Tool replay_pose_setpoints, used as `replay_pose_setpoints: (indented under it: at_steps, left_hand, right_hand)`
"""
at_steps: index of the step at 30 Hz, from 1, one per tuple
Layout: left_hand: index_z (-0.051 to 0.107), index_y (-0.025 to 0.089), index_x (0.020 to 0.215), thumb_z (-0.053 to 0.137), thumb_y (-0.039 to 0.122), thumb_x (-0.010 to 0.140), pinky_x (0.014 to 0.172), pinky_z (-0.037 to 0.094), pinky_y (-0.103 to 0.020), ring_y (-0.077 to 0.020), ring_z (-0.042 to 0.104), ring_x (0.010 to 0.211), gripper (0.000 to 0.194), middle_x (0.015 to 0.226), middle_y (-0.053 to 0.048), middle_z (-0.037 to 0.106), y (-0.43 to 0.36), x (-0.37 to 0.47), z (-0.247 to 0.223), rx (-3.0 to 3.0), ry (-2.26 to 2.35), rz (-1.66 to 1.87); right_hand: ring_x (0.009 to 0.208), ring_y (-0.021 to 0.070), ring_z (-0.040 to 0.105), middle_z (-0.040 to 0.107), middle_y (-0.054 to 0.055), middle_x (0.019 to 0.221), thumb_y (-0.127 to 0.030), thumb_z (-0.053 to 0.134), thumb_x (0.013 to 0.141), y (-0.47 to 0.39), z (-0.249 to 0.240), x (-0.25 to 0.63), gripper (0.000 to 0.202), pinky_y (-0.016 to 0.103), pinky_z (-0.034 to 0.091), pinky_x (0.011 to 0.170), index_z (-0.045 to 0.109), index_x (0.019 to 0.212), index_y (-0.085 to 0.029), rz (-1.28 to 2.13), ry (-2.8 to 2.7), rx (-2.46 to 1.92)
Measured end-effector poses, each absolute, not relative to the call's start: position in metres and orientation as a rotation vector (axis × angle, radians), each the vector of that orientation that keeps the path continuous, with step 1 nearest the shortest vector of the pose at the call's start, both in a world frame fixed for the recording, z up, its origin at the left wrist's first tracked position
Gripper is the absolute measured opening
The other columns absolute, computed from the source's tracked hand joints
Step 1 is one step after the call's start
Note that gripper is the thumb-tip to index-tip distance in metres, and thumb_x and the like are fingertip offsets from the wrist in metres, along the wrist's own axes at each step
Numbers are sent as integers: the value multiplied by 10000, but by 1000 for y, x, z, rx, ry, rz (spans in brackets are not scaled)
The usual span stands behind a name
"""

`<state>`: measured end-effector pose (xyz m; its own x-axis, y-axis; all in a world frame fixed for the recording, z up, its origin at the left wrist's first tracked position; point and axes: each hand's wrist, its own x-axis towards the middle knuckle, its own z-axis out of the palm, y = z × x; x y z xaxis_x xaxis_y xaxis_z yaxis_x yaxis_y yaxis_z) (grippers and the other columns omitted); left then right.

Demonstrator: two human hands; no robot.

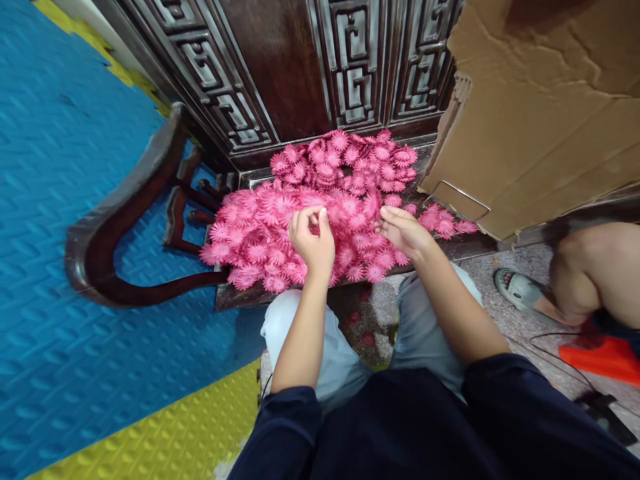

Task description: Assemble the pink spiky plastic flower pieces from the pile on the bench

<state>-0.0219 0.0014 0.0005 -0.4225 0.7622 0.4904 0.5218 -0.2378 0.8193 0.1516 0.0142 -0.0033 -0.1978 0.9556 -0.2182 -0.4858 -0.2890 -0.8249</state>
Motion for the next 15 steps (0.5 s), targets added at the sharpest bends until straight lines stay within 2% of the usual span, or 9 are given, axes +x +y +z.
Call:
replay_pose_setpoints:
  at_steps: [3,6,10,15]
  left_hand:
    - [660,235,823,573,343,812,850,325,-367,-211,489,860,139,823,-46,579,2,-20,-4,1796,2039,1465]
    - [688,249,883,590,344,800,840,311,-389,-248,499,922,160,923,-70,608,4,-14,-10,1917,2068,1292]
    - [697,236,916,567,334,814,822,321,-382,-244,514,912,191,912,-77,619,1,-8,-10,1980,2020,1318]
    - [696,232,840,586,376,804,816,371,-338,-187,537,844,185,820,-35,616,-9,-2,-3,1970,1706,1446]
  right_hand:
    - [635,89,546,591,-49,658,-358,801,566,14,-4,151,293,246,435,668,588,710,-215,1715,-780,-931]
    - [638,87,550,593,-48,648,-366,800,567,14,-4,151,301,243,434,669,587,709,-208,1733,-805,-936]
    - [625,75,541,600,-53,636,-355,828,518,13,-2,151,316,225,425,652,611,689,-202,1742,-775,-927]
    - [604,69,519,600,-41,620,-355,838,484,12,1,146,315,216,403,622,638,651,-178,1763,-815,-933]
